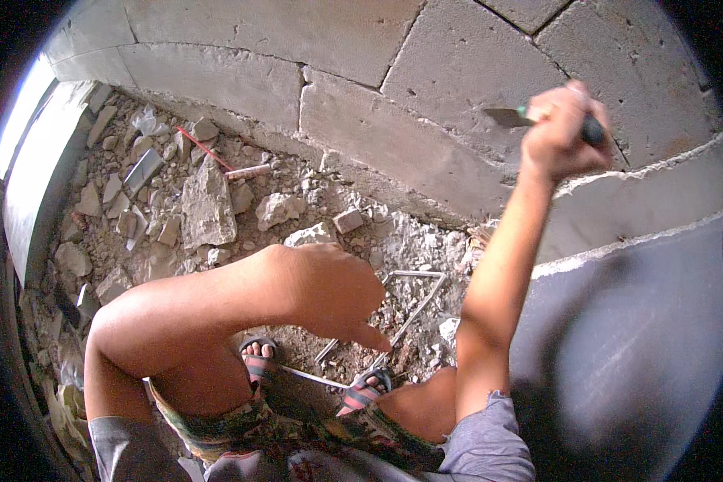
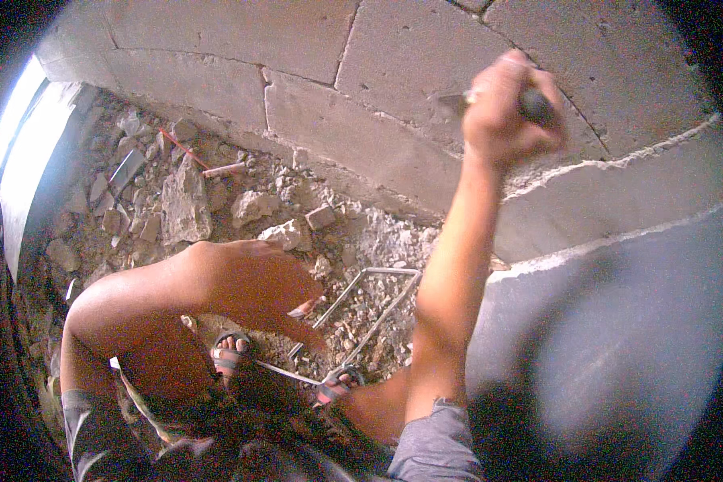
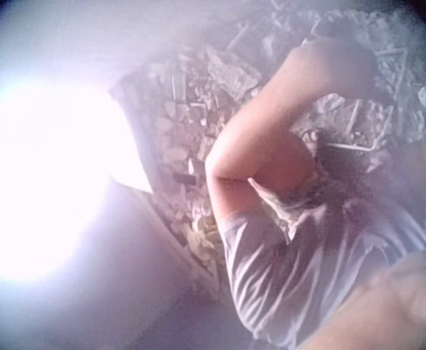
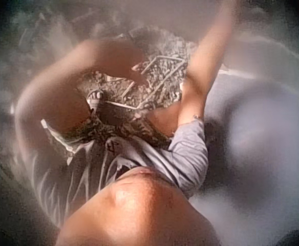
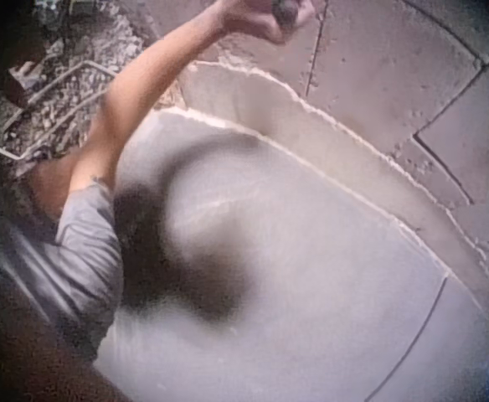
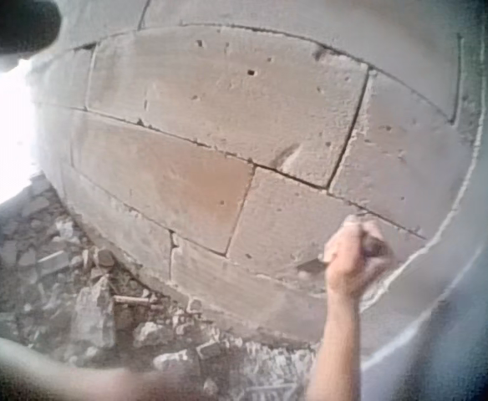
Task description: The person scrapes the side of a concrete block wall using a small handheld scraper, removing mortar and debris while sitting on the floor.
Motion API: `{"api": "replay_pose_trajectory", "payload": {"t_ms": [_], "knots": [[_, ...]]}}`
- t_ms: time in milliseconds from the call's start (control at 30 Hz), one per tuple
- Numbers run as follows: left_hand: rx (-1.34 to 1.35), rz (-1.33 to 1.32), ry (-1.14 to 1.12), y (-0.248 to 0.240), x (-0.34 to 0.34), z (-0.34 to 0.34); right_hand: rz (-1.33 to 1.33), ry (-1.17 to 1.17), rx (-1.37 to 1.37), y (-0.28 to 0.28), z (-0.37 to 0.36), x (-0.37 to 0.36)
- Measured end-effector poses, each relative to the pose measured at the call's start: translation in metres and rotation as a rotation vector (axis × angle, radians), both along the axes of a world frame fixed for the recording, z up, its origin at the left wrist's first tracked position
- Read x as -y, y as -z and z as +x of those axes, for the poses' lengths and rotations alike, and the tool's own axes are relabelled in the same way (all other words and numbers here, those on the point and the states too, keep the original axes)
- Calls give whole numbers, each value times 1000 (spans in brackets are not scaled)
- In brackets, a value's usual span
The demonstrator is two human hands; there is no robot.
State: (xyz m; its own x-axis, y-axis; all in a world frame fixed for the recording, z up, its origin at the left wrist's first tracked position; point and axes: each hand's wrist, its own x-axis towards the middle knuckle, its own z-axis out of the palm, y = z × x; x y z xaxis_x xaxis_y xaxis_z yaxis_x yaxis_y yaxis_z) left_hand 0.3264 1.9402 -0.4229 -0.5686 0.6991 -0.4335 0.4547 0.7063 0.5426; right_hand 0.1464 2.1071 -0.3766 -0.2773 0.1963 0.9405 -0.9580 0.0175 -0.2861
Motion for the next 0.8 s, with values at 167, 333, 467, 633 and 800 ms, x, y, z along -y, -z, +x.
{"api": "replay_pose_trajectory", "payload": {"t_ms": [167, 333, 467, 633, 800], "knots": [[-45, 24, 1, 4, 1, -1, 70, -174, -75, -6, 6, -10], [-30, 7, 11, 9, -1, -4, 21, 85, 29, -11, 11, -5], [-36, 32, 15, 12, -3, -3, 20, 32, 117, -2, -6, -13], [-87, 42, -2, 7, 0, -1, -8, -82, 23, -6, 10, -6], [-44, 11, 5, 8, -2, -3, 2, 43, 87, -2, 4, -2]]}}
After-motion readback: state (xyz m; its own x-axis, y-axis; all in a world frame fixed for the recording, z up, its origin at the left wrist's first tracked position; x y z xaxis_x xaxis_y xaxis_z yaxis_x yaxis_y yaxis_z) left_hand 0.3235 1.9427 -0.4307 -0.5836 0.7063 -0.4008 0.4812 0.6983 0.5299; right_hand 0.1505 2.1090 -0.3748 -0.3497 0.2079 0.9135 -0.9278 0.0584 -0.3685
